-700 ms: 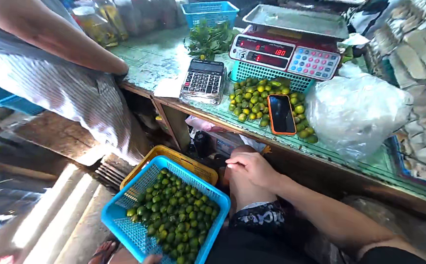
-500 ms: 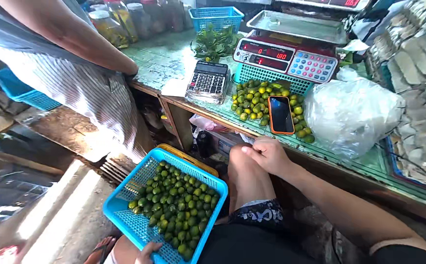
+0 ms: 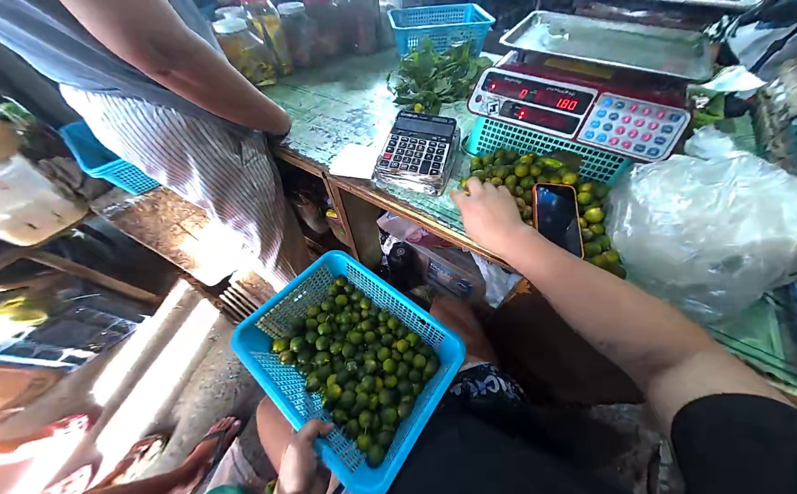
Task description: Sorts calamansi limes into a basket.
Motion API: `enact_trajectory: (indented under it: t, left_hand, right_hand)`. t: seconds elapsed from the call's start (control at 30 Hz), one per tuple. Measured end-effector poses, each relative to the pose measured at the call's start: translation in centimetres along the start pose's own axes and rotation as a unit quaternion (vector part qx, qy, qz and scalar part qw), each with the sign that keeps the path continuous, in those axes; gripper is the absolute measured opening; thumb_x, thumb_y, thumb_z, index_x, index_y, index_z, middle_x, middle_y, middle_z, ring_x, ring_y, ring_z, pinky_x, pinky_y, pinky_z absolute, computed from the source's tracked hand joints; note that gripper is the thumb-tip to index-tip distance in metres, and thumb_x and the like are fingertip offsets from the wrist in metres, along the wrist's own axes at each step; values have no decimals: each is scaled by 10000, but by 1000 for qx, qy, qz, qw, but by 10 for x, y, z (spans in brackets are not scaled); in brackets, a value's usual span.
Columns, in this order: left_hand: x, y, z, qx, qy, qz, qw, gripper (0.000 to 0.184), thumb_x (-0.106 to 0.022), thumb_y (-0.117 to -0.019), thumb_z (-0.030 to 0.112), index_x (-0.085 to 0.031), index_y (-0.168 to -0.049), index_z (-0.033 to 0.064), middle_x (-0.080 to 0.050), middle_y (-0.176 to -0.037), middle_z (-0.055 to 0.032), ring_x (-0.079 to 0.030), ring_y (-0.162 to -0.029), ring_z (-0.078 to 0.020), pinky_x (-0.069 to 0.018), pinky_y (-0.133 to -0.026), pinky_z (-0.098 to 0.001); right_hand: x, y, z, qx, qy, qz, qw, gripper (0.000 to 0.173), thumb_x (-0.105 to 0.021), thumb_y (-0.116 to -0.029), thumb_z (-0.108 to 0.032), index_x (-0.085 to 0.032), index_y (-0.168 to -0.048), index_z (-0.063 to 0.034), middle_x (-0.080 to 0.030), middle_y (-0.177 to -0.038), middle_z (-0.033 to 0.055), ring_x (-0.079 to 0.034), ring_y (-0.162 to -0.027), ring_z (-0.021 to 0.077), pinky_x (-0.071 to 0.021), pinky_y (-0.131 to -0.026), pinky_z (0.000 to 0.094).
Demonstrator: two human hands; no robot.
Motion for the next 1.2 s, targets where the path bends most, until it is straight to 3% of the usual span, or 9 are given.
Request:
enact_trajectory:
  t: [0.13, 0.27, 0.43, 0.53, 0.67, 0.83, 0.97, 1.1, 1.2]
  left_hand:
    - [-28, -5, -1, 38, 24, -17, 999, 251, -483, -865, -20, -534, -1106, 27, -697, -828, -123, -711, -677, -203, -608, -561, -372]
    - [-60, -12, -8, 75, 18, -41, 996, 240, -490, -900, 12, -525, -1137, 25, -682, -832, -141, -699, -682, -227, -597, -561, -398]
    - [-111, -21, -16, 93, -18, -72, 993, 508, -556, -872, 11, -435, -1362, 64, -641, -883, -153, -667, -693, -231, -567, -547, -385]
    - [-139, -23, -28, 92, -46, -85, 991, 644, -569, -861, 8, -355, -1460, 107, -620, -927, -159, -654, -697, -234, -562, -545, -391]
    - [-164, -25, -43, 79, -85, -112, 987, 848, -574, -827, -12, -237, -1589, 150, -581, -1210, -203, -643, -886, -265, -558, -641, -419]
    - [-167, -36, -60, 121, -118, -110, 980, 638, -558, -871, 29, -359, -1473, 94, -612, -990, -171, -637, -753, -243, -541, -580, -393]
    - [-161, -31, -71, 137, -107, -110, 979, 404, -542, -874, 14, -462, -1270, 35, -604, -825, -128, -619, -633, -201, -518, -511, -347]
    - [-161, -30, -71, 116, -100, -125, 980, 513, -548, -835, 10, -436, -1335, 49, -633, -931, -140, -661, -728, -208, -562, -572, -365]
    - [-162, -32, -71, 115, -95, -119, 982, 496, -552, -827, 10, -444, -1309, 44, -632, -882, -130, -658, -690, -202, -555, -547, -359]
  right_hand:
    - [-13, -34, -6, 20, 73, 8, 997, 281, -574, -969, 11, -678, -1230, 10, -522, -1393, 301, -582, -1180, 500, -527, -911, 620]
    - [1, -43, 15, 47, -49, 53, 996, 305, -682, -922, -90, -715, -1225, -97, -591, -1312, 284, -605, -1162, 498, -529, -911, 661]
    - [41, -5, 7, 160, -346, -11, 925, 406, -714, -969, -190, -630, -1365, -159, -669, -1313, 75, -704, -1066, 205, -597, -921, 430]
    - [72, 9, 36, 141, -291, 65, 944, 511, -698, -991, -319, -564, -1471, -204, -601, -1422, 83, -692, -1107, 221, -589, -952, 447]
    - [87, 25, 88, 97, -259, 157, 948, 279, -631, -1031, -220, -684, -1290, -130, -704, -1247, 70, -707, -1016, 191, -585, -910, 428]
    - [31, 21, 94, 134, -126, 65, 981, 292, -667, -976, -72, -723, -1257, -129, -671, -1302, 147, -637, -1218, 352, -507, -1037, 582]
    - [0, 9, 100, 147, -150, 34, 977, 321, -686, -983, -119, -702, -1303, -131, -665, -1333, 121, -639, -1208, 308, -501, -1054, 515]
    - [19, 26, 117, 146, -508, 52, 847, 284, -607, -1015, -131, -692, -1276, -61, -742, -1119, 64, -694, -875, 113, -586, -787, 271]
    - [16, 36, 110, 143, -660, 4, 737, 331, -422, -1102, -209, -687, -1206, -39, -733, -962, 49, -654, -754, 82, -559, -686, 218]
Point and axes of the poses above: each hand's wrist, its own y-axis away from the middle knuckle, its own x-axis out of the back of the hand, z = x × y, the point moved 9 cm from there along -y, towards the middle knuckle
